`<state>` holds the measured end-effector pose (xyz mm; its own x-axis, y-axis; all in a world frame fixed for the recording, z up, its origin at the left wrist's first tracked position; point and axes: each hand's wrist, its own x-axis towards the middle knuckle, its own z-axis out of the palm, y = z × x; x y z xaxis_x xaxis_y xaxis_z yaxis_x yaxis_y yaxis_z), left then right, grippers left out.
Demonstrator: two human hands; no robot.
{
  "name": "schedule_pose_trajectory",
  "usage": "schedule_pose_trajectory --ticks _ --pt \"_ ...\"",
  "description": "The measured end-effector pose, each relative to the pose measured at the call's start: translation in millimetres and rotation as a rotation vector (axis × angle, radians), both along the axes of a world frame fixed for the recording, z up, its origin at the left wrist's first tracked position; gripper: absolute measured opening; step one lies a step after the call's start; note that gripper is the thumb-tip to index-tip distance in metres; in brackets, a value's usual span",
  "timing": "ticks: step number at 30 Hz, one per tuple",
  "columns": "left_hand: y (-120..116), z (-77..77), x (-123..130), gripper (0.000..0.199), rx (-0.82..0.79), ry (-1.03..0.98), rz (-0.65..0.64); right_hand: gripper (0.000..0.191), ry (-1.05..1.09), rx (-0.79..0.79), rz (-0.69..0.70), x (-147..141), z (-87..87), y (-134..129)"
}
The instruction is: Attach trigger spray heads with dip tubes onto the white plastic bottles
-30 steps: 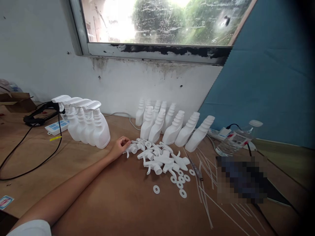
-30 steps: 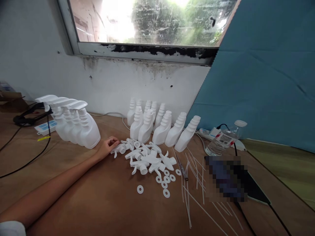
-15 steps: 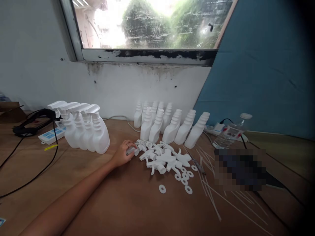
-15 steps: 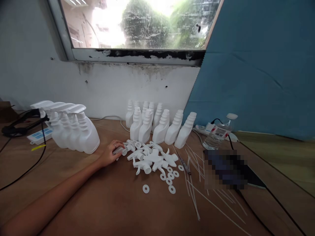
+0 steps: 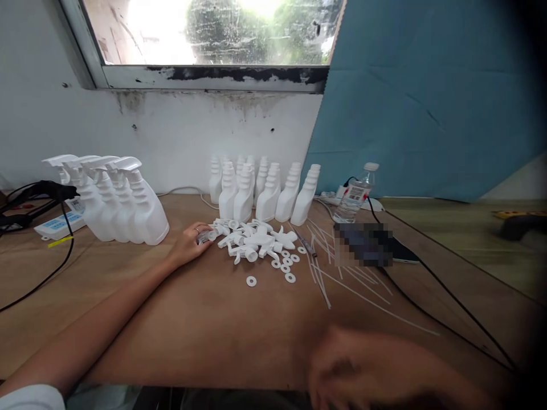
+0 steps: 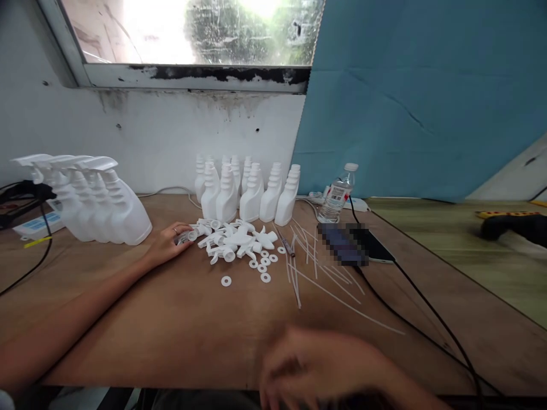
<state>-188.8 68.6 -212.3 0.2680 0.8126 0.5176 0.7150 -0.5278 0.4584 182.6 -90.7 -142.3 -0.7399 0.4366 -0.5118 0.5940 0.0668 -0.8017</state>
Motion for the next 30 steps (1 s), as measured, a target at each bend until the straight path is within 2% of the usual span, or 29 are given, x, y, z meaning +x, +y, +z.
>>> schedule_pose_trajectory --ticks 1,3,4,5,7,9,12,16,19,22,24,26,30 --pt "-3 0.7 1 0.030 0.019 -0.017 0.014 0.030 0.028 0.085 -0.017 -7 -5.3 16" --pt "-11 2.6 5 0.029 0.075 -0.089 0.067 0.026 0.119 0.606 -0.112 -24 -17.6 47" --pt "-17 4.0 8 0.029 0.111 -0.138 0.097 0.026 0.133 0.782 -0.103 -33 -24.1 60" --pt "-23 5.7 12 0.030 0.148 -0.187 0.123 0.029 0.132 0.907 -0.073 -40 -30.3 71" --pt "-38 9.7 23 0.032 0.215 -0.263 0.138 0.035 0.109 1.046 0.017 -52 -40.7 84" --pt "-53 13.6 37 0.031 0.256 -0.296 0.091 0.036 0.071 1.103 0.081 -59 -46.8 88" --pt "-71 15.6 64 0.028 0.252 -0.322 -0.036 0.025 0.069 1.090 0.109 -60 -47.7 87" --pt "-78 9.7 103 0.029 0.113 -0.375 -0.191 0.005 0.171 0.955 0.043 -46 -38.7 88" --pt "-73 4.7 123 0.032 -0.025 -0.402 -0.238 0.003 0.273 0.875 0.052 -28 -29.2 93" --pt "-71 3.2 130 0.036 -0.147 -0.397 -0.304 0.017 0.425 0.877 -0.146 -16 -23.2 96" --pt "-73 3.5 129 0.037 -0.206 -0.375 -0.365 0.022 0.511 0.963 -0.290 -14 -23.2 95" --pt "-76 3.9 125 0.039 -0.267 -0.345 -0.412 0.020 0.543 1.119 -0.299 -16 -26.6 94" --pt "-83 3.4 121 0.041 -0.360 -0.325 -0.485 0.013 0.472 1.480 -0.006 -22 -36.9 92"
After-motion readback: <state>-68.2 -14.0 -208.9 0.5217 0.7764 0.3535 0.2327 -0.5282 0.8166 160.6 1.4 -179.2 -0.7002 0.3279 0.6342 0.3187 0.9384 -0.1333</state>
